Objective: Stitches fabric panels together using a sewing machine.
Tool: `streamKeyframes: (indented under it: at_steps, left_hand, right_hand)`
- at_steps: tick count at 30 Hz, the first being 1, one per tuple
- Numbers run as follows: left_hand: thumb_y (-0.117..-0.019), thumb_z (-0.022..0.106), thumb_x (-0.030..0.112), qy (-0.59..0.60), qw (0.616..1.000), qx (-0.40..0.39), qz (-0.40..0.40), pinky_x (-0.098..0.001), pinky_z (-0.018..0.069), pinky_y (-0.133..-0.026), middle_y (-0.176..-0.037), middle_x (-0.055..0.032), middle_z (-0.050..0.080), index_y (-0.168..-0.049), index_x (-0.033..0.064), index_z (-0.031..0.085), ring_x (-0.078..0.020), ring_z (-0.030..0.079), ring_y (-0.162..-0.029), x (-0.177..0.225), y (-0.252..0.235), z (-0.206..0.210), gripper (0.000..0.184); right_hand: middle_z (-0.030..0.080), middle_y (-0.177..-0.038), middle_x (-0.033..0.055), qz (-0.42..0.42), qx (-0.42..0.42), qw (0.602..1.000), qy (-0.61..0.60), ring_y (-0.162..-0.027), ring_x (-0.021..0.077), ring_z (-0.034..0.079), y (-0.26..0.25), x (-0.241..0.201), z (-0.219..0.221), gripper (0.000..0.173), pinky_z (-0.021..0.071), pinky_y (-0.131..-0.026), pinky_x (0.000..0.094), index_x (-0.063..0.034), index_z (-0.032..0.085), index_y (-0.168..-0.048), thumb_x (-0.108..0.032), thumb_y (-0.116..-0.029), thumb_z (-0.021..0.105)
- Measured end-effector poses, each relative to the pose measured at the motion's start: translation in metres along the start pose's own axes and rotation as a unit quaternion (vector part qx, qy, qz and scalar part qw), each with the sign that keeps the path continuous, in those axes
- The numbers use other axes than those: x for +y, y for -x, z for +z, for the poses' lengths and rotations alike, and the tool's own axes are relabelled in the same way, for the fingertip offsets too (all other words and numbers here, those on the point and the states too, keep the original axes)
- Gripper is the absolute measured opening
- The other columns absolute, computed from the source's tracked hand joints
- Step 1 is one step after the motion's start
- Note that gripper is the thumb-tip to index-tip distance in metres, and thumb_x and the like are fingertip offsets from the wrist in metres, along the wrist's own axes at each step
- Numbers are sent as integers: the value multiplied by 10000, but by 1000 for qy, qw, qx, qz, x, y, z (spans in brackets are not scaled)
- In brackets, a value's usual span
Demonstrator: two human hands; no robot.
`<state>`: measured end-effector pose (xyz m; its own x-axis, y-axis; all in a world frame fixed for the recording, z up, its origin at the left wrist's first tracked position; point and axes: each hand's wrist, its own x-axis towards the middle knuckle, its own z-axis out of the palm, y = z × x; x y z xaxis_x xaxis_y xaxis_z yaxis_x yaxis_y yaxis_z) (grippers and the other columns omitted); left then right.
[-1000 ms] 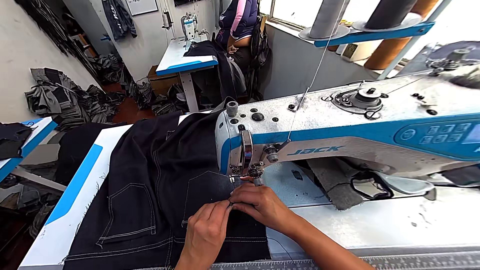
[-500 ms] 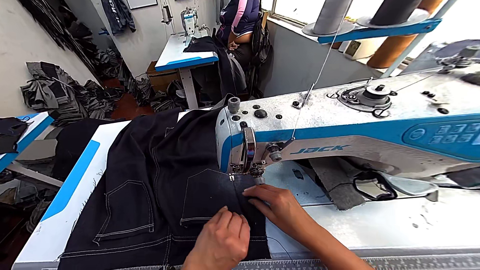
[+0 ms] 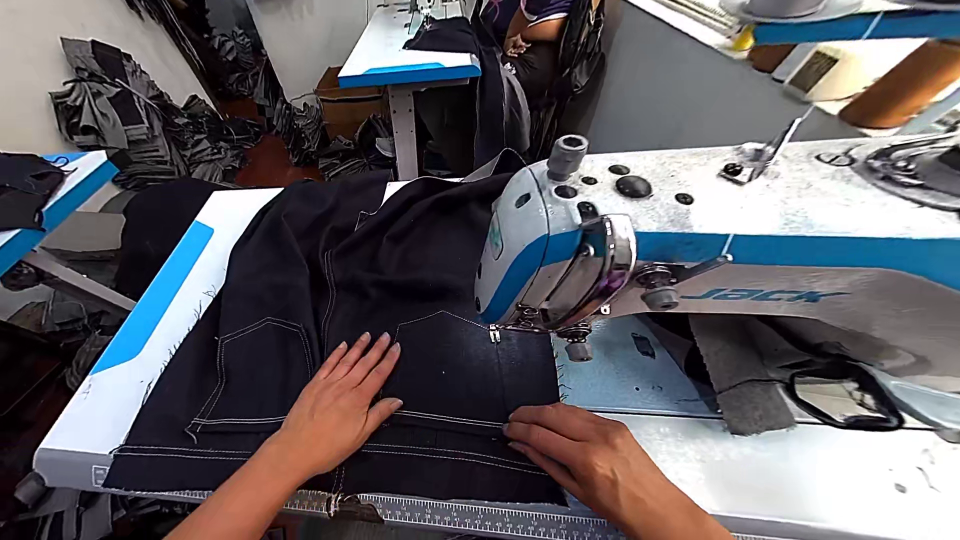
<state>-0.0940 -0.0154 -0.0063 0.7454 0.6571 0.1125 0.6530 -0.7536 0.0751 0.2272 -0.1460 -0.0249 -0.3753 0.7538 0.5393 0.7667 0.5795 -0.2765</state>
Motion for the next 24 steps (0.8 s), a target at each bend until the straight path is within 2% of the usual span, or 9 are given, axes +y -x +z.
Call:
streamKeyframes:
  at_steps: [4, 6, 8, 9, 10, 12, 15, 22, 24]
  left_hand:
    - [-1070, 260, 569, -26, 989, -144, -33, -513, 180, -1260, -1704, -12, 237, -1628, 182, 298, -234, 186, -1579, 9, -12, -34, 680]
    - [-1098, 378, 409, -35, 975, -209, -63, -520, 195, -1252, -1678, -71, 301, -1599, 120, 355, -285, 237, -1562, 22, -29, -57, 579]
    - [-1020, 537, 85, -5, 994, -93, -53, -499, 338, -1206, -1486, -184, 552, -1369, -14, 615, -348, 448, -1450, 34, -43, -52, 371]
    - [-989, 558, 23, 25, 999, -24, -28, -490, 372, -1190, -1444, -202, 583, -1327, -30, 640, -357, 483, -1421, 37, -50, -42, 351]
    - [-1014, 550, 69, 64, 998, 16, 2, -486, 370, -1194, -1470, -189, 563, -1370, -11, 613, -347, 469, -1434, 38, -55, -30, 370]
    - [-1084, 454, 297, 120, 992, 11, 43, -524, 278, -1230, -1596, -110, 440, -1518, 97, 491, -293, 356, -1512, 34, -58, -7, 480]
    - [-1053, 304, 599, 85, 995, -5, 55, -643, 145, -1231, -1681, -27, 299, -1603, 234, 365, -249, 215, -1571, 27, -52, 6, 664]
    - [-958, 273, 779, 24, 997, -49, 55, -739, 98, -1185, -1706, -92, 213, -1632, 264, 285, -351, 133, -1581, 15, -45, -3, 848]
    - [-986, 246, 740, 13, 995, -86, 42, -742, 82, -1185, -1721, -51, 167, -1639, 241, 263, -337, 97, -1588, 4, -40, -10, 822]
  right_hand:
    - [738, -1026, 10, 0, -21, 999, 30, -915, 140, 709, -4, -1, -4, 237, 569, -728, 246, -174, 725, -1042, -311, -1061, 533]
    - [729, -979, 13, -4, -23, 998, 55, -851, 146, 703, -7, -2, -4, 247, 555, -654, 252, -171, 715, -1022, -320, -1061, 523]
    - [716, -924, 21, -17, -23, 996, 80, -786, 155, 693, -11, -5, -4, 240, 533, -589, 260, -159, 704, -993, -304, -1054, 523]
    - [710, -894, 28, -26, -19, 995, 93, -755, 162, 688, -13, -6, -4, 235, 522, -561, 265, -149, 699, -975, -291, -1048, 526]
    - [702, -862, 34, -34, -13, 994, 107, -721, 168, 680, -14, -8, -3, 231, 510, -534, 270, -139, 696, -959, -277, -1041, 531]
    - [676, -794, 36, -45, 3, 989, 140, -656, 172, 653, -16, -11, -1, 227, 488, -498, 278, -124, 689, -929, -258, -1030, 534]
    - [652, -734, 40, -52, 24, 983, 175, -617, 184, 625, -14, -18, 5, 210, 489, -517, 287, -100, 682, -915, -218, -1021, 545]
    - [740, -906, 34, -38, -7, 990, 138, -771, 162, 699, 0, -18, -6, 145, 559, -658, 255, -121, 718, -1052, -172, -1026, 585]
    - [752, -947, 26, -30, -14, 993, 113, -801, 150, 706, 5, -12, -11, 169, 559, -666, 247, -143, 728, -1104, -146, -1026, 578]
